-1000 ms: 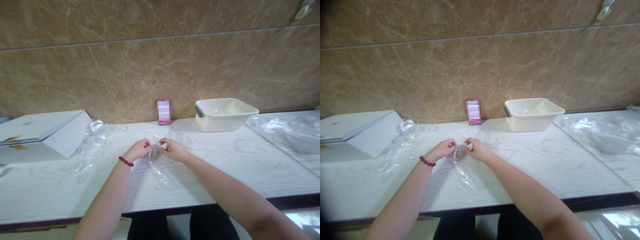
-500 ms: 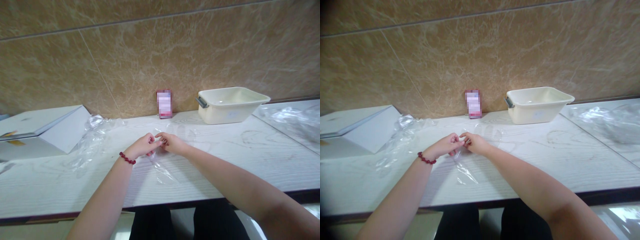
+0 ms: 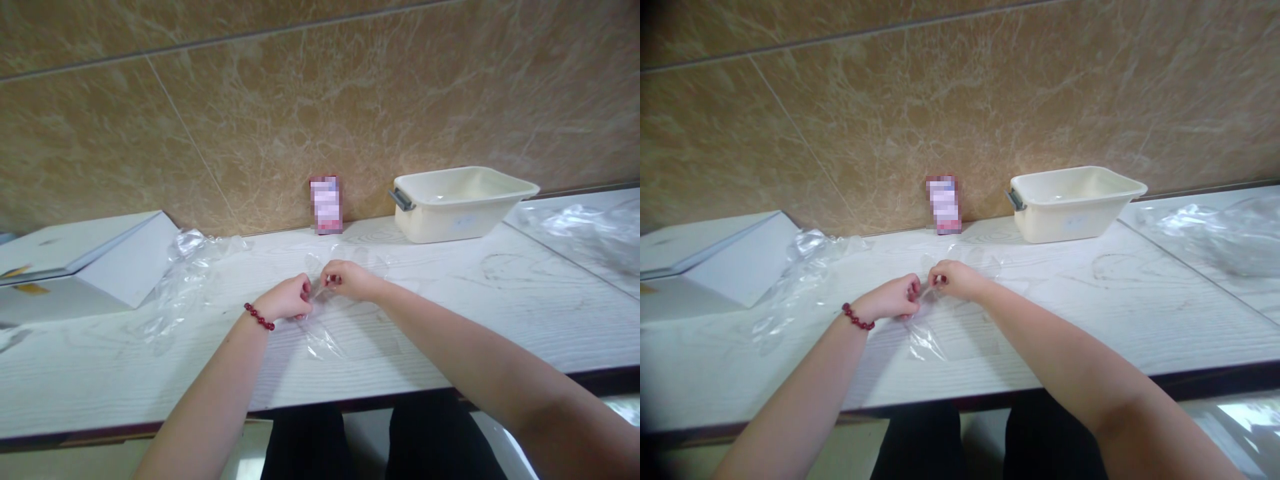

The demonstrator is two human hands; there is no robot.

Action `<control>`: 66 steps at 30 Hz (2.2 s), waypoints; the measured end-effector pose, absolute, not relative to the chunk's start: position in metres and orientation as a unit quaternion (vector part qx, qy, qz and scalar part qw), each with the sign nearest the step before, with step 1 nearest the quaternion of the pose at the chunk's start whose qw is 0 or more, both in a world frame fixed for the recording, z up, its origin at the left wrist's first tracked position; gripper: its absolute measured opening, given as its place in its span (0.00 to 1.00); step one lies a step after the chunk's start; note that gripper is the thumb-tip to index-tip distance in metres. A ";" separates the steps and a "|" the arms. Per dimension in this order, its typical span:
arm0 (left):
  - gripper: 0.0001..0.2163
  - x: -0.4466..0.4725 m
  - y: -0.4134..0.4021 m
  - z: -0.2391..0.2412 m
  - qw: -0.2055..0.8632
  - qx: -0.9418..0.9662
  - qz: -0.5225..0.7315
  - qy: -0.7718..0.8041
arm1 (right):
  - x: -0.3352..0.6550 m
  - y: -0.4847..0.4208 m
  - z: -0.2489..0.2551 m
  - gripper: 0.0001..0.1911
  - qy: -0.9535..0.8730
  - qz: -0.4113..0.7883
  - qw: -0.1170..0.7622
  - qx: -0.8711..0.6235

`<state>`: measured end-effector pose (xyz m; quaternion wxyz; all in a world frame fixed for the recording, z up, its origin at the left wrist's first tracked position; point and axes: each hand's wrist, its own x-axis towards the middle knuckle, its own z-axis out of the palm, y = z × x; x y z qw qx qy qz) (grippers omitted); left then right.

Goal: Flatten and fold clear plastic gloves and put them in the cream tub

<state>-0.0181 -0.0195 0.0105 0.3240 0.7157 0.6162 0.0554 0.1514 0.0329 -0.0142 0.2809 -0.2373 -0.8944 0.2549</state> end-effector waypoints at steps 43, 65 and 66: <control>0.09 -0.032 -0.029 0.028 0.357 0.734 -0.037 0.577 | 0.158 0.035 -0.009 0.14 -0.935 0.191 0.208 -0.213; 0.18 -0.055 -0.007 0.021 0.156 0.843 0.014 0.514 | 0.166 0.035 -0.003 0.19 -0.947 0.198 0.170 -0.190; 0.19 -0.056 -0.006 0.019 0.151 0.846 0.002 0.511 | 0.166 0.035 -0.002 0.19 -0.947 0.199 0.172 -0.186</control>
